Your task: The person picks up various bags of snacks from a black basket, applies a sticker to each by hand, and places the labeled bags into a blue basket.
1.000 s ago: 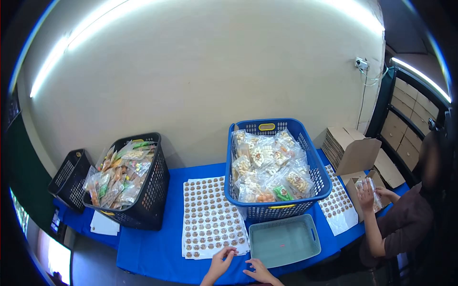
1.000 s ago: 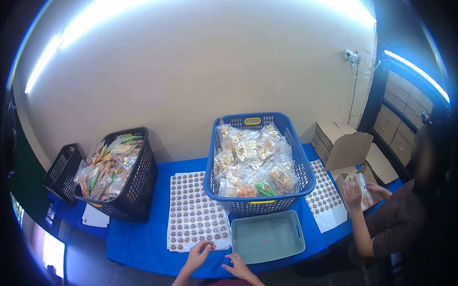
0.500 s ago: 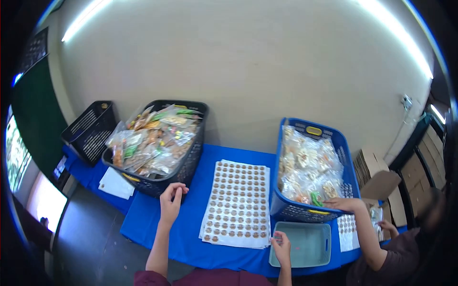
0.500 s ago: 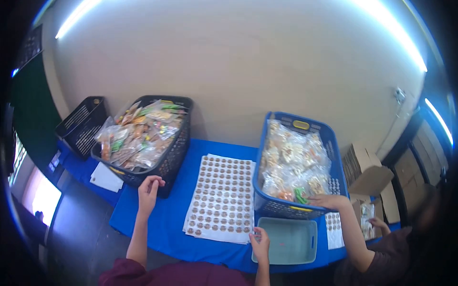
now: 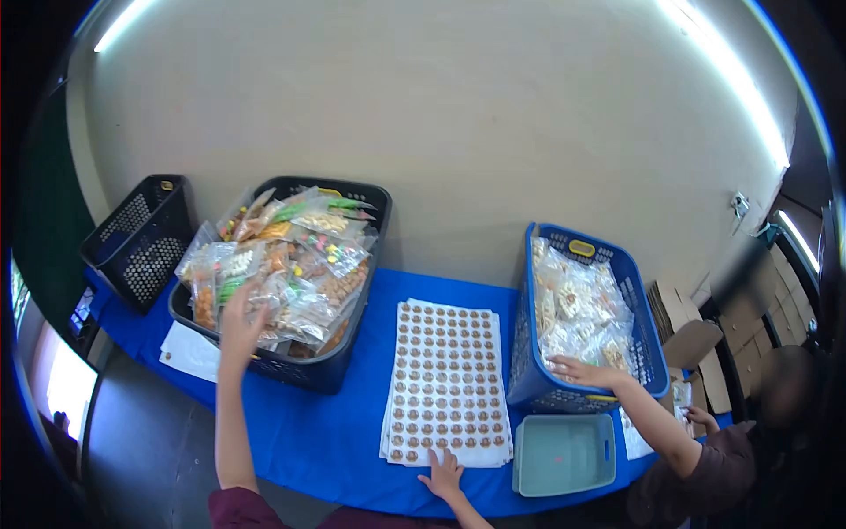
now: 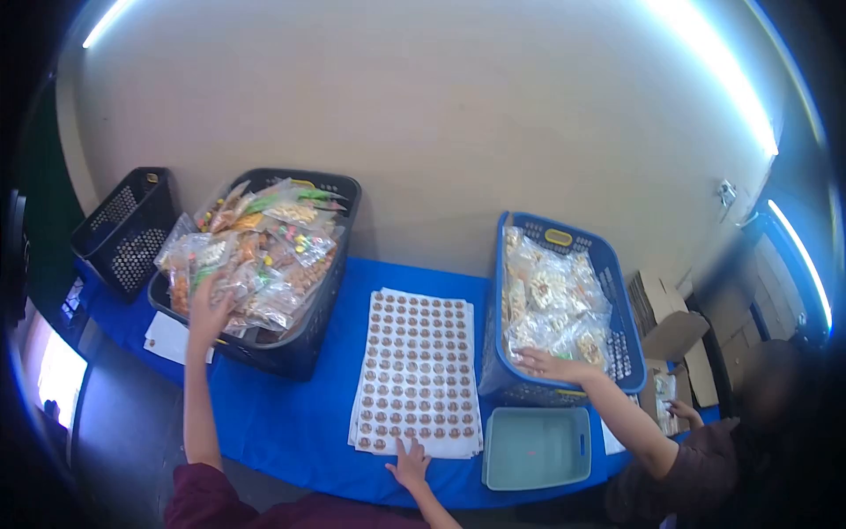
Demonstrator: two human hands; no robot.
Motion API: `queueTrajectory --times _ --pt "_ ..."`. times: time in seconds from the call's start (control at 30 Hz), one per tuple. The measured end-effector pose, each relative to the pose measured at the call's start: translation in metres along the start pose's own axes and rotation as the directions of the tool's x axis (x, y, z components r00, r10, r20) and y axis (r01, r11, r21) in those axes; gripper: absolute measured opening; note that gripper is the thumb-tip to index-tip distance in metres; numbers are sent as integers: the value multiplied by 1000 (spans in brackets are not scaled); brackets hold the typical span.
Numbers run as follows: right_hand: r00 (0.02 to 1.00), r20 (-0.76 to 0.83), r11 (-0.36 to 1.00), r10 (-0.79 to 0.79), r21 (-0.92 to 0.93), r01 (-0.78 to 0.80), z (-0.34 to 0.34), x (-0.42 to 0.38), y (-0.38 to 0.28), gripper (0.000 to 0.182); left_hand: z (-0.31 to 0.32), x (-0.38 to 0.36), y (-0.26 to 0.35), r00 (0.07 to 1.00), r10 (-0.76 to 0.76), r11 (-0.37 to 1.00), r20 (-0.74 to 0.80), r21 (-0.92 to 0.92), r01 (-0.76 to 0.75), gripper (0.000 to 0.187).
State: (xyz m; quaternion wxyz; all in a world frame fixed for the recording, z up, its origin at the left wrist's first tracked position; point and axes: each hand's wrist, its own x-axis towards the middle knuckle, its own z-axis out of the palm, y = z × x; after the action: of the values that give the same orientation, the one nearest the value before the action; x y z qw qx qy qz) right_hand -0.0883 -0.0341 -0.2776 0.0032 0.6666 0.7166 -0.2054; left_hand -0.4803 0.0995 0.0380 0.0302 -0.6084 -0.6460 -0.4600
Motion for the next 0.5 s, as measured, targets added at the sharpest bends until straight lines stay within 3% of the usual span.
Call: queueTrajectory --times 0.03,0.1,0.17,0.27,0.37,0.5 --pt "997 -78 999 -15 -31 13 14 -7 3 74 -2 9 -21 998 32 998 50 49 -34 44" --pt "998 -68 1000 3 14 -2 7 -20 1 73 12 17 -73 992 -48 991 118 131 33 52" --pt "996 -90 997 25 68 -19 7 -25 -9 72 33 16 -130 959 -116 914 260 405 1 49" --pt "984 -165 995 66 85 -53 17 -33 -11 69 14 16 -74 940 -186 970 288 205 129 44" --pt "983 -151 993 100 71 -90 20 -35 -12 68 10 15 -59 917 -219 954 335 270 130 49" --pt "981 -176 994 81 86 -67 25 -36 -8 69 9 13 -58 934 -217 967 283 192 166 47"
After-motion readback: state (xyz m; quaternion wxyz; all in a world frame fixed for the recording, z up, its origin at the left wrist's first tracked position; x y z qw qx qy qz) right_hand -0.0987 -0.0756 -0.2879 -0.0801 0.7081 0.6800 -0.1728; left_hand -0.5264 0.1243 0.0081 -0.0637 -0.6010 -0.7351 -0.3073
